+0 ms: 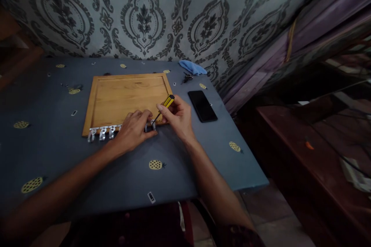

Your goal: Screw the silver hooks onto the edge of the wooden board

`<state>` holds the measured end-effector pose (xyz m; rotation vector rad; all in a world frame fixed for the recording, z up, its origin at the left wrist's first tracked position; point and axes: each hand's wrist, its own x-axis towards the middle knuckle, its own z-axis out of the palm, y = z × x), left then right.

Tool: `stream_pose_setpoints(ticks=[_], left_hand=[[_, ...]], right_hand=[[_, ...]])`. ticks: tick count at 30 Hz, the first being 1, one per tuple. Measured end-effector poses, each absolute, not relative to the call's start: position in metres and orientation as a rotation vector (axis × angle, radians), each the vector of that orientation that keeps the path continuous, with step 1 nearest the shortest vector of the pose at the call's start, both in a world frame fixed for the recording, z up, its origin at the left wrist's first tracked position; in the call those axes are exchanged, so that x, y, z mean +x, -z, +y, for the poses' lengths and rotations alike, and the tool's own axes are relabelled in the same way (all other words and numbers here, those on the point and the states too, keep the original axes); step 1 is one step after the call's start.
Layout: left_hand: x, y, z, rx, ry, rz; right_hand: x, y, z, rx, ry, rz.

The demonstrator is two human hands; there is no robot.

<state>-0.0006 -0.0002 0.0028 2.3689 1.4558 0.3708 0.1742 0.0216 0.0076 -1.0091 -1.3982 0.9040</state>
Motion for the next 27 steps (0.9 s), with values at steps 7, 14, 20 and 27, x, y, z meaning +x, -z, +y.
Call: stream_pose_setpoints(ticks=[7, 14, 20, 27], left_hand=[[0.0, -0.005, 0.0, 2.353, -0.341, 1.456], [0.001, -0.007, 0.001, 2.371, -0.322, 1.442], [0.0, 0.002, 0.001, 2.413, -0.406, 1.453], [0.0, 0.006, 0.002, 2.446, -0.437, 1.459]], right_hand=[[0.179, -0.005, 0.023, -0.972, -1.026, -1.457], [0.176, -0.002, 0.022, -0.99, -1.054, -1.413], [0.176, -0.002, 0.022, -0.97, -1.146, -1.372], [0.179, -0.006, 0.023, -0.959, -1.193, -1.433]])
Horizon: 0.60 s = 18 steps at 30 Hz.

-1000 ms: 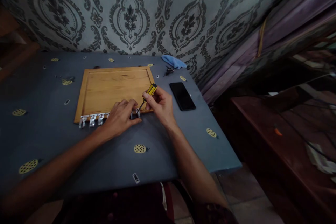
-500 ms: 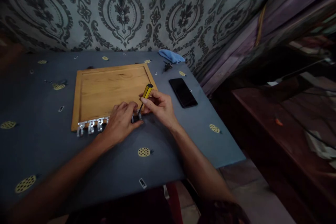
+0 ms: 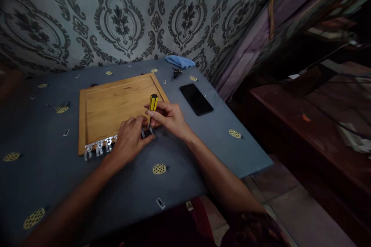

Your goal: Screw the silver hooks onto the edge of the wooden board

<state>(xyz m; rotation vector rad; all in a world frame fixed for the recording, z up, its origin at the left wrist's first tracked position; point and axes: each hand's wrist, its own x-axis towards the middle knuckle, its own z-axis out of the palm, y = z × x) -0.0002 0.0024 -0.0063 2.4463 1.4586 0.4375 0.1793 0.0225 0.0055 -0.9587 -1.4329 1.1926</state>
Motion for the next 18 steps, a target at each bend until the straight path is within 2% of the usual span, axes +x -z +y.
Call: stream_pose_setpoints(ticks=[8, 18], left_hand=[[-0.002, 0.006, 0.002, 2.449, -0.465, 1.435], [0.0, -0.004, 0.001, 2.393, -0.379, 1.463]], right_hand=[[0.172, 0.005, 0.026, -1.015, -1.112, -1.332], [0.18, -0.005, 0.027, -1.0, -1.235, -1.388]])
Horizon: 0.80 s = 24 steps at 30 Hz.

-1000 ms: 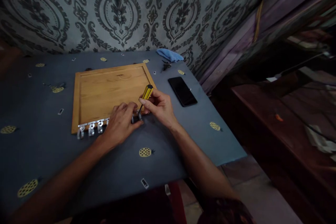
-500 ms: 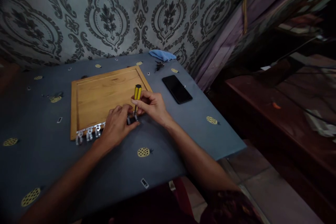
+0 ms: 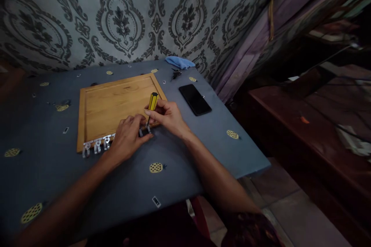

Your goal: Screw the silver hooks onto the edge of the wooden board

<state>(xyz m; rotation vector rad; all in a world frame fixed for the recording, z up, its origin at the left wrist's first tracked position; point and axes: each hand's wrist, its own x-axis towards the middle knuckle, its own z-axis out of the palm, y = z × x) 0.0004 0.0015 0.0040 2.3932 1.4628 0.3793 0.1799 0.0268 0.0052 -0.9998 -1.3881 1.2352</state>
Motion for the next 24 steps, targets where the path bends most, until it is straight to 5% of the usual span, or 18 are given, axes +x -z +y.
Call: stream_pose_setpoints(ticks=[15, 24], left_hand=[[-0.01, -0.004, 0.006, 2.386, -0.487, 1.425], [0.002, -0.065, 0.02, 2.099, -1.069, 1.098]], right_hand=[[0.176, 0.001, 0.028, -0.993, -1.13, -1.463], [0.175, -0.001, 0.026, -0.981, -1.13, -1.478]])
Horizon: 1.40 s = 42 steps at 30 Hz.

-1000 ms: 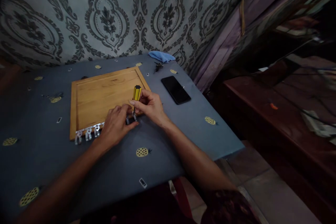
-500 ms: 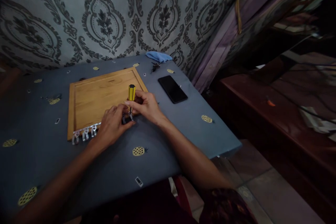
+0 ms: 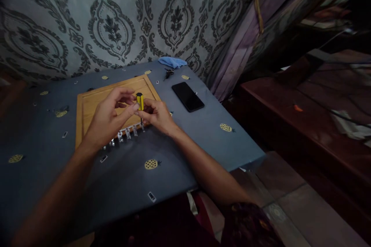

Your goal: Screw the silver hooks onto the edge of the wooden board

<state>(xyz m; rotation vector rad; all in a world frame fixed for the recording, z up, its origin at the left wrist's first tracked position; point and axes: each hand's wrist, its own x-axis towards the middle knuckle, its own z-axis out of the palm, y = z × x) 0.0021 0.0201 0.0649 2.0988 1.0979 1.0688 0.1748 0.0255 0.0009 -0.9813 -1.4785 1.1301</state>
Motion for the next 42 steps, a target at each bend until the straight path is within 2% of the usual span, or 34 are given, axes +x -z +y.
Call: stream_pose_setpoints(ticks=[12, 16, 23, 42], left_hand=[[0.012, -0.068, 0.031, 2.226, -1.083, 1.094], [0.009, -0.071, 0.031, 2.249, -1.073, 1.123], [0.006, -0.072, 0.032, 2.251, -1.049, 1.154], [-0.001, -0.076, 0.027, 2.437, -0.86, 1.236]], right_hand=[[0.19, 0.007, 0.029, -0.987, -0.951, -1.756], [0.208, 0.023, 0.023, -0.962, -1.057, -1.929], [0.212, 0.048, 0.021, -1.011, -0.776, -2.085], [0.206, 0.048, 0.018, -1.032, -0.688, -2.117]])
